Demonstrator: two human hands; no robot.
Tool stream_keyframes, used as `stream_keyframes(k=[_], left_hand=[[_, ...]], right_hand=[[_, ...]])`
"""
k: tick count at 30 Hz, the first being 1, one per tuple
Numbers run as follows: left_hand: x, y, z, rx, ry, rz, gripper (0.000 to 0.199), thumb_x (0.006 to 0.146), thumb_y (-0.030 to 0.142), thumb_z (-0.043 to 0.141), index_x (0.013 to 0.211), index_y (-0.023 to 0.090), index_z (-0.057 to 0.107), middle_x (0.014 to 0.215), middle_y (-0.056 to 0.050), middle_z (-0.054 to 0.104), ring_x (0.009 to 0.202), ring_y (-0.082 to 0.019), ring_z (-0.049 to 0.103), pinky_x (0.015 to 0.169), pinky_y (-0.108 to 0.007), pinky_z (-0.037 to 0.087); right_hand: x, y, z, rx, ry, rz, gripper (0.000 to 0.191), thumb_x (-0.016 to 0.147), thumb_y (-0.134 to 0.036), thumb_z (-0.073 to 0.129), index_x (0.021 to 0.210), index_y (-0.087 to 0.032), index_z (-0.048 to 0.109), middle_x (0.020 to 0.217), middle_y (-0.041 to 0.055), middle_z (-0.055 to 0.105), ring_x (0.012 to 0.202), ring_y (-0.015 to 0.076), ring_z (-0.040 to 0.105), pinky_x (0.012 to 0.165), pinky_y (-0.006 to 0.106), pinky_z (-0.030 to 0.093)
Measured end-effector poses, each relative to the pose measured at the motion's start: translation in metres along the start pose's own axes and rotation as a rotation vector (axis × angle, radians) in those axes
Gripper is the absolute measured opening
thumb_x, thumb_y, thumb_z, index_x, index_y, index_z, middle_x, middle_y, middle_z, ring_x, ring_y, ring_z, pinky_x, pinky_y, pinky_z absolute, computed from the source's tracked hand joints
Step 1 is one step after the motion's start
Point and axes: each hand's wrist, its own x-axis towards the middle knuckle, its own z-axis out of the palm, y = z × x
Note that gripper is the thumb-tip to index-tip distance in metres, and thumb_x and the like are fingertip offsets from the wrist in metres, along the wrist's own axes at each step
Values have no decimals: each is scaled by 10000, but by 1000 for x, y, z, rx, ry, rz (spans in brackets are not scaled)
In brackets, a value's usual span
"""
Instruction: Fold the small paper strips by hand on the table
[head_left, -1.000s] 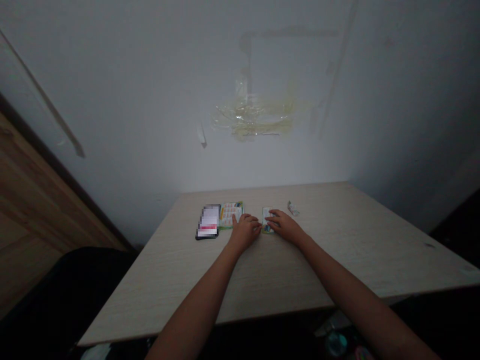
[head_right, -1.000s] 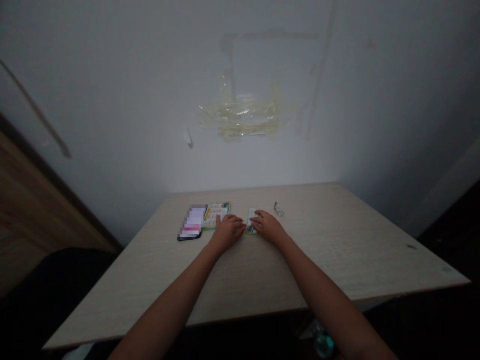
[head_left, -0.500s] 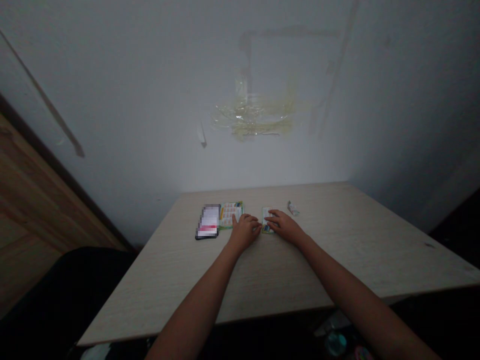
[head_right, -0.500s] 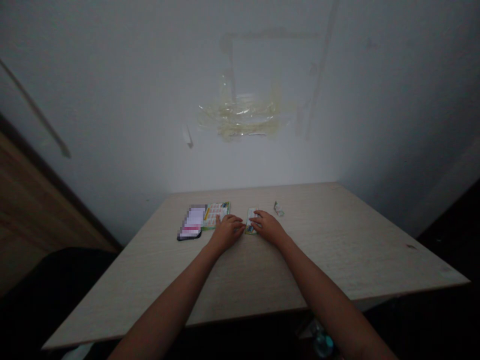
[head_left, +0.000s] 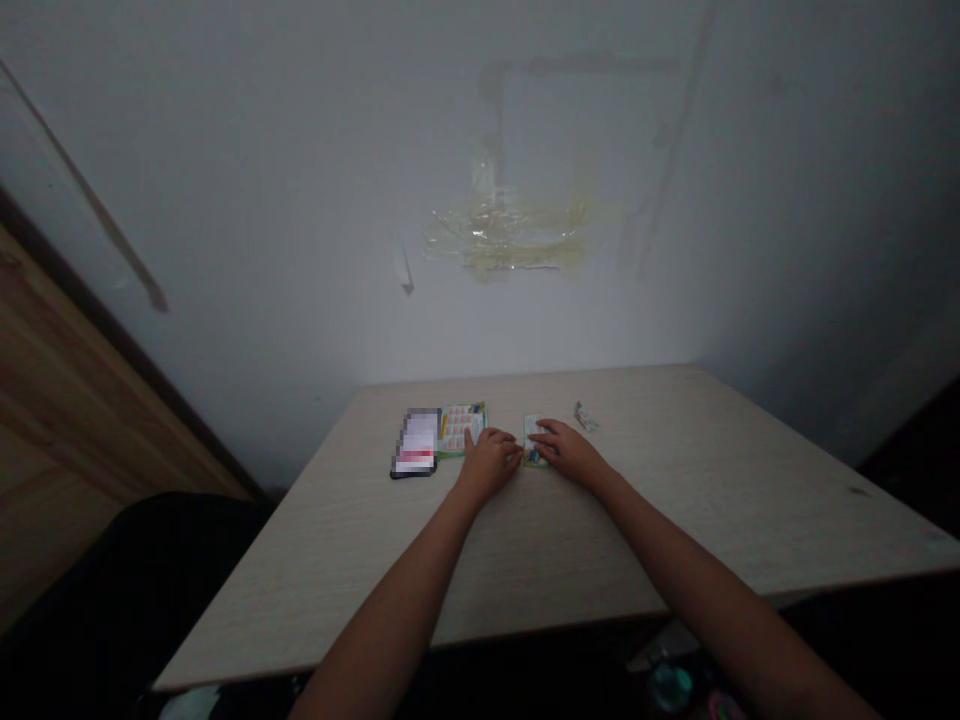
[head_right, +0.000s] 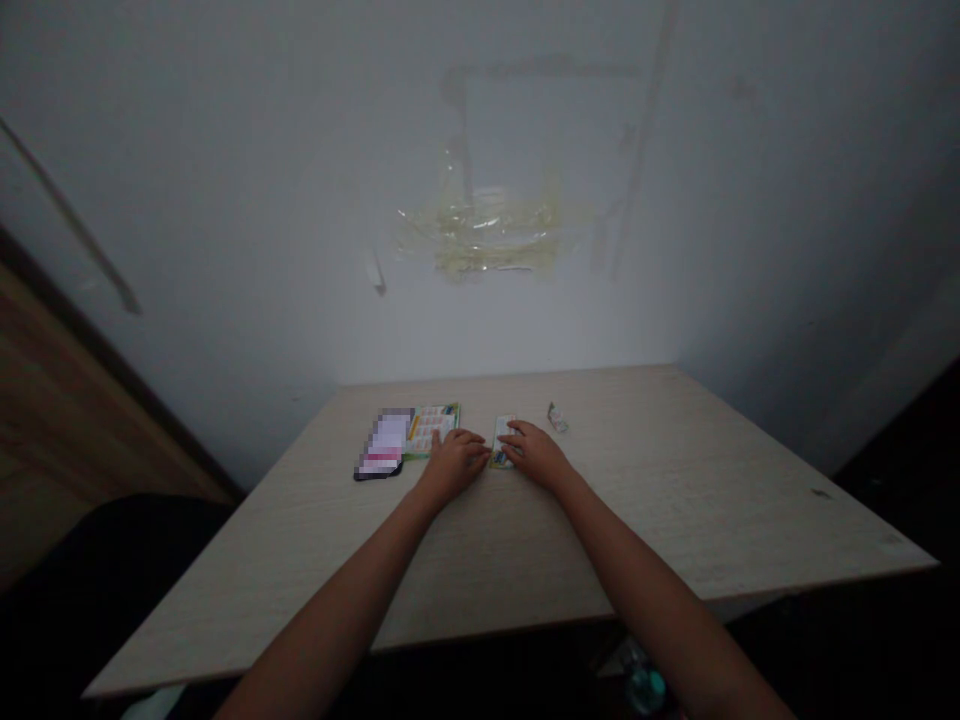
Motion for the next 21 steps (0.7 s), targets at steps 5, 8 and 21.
stream_keyframes(k=[5, 8, 21], left_hand=[[0, -1, 1, 16, -5, -4, 213, 945, 374, 569, 1059, 324, 741, 1212, -27, 707, 1231, -262, 518, 1110, -779, 108], [0, -1, 1, 8, -8, -3, 217, 949, 372, 561, 1065, 324, 738, 1221, -30, 703, 1237, -261, 510, 1108, -777, 104], [4, -7, 6, 31, -47, 65, 201, 960, 397, 534, 1074, 353, 693, 1394, 35, 612, 1375, -305, 412, 1074, -826, 92]], right_hand=[[-1, 1, 1, 6, 1, -5, 309, 944, -297, 560, 1193, -217, 725, 1364, 150, 586, 1260, 263, 562, 1097, 428, 439], [0, 2, 2, 7, 1, -3, 305, 940, -296, 566, 1189, -224, 726, 1360, 142, 591, 1255, 260, 565, 1095, 432, 440], [3, 6, 6, -20, -22, -17, 304, 940, -289, 571, 1194, -212, 721, 1318, 145, 621, 1234, 250, 576, 1091, 423, 439]])
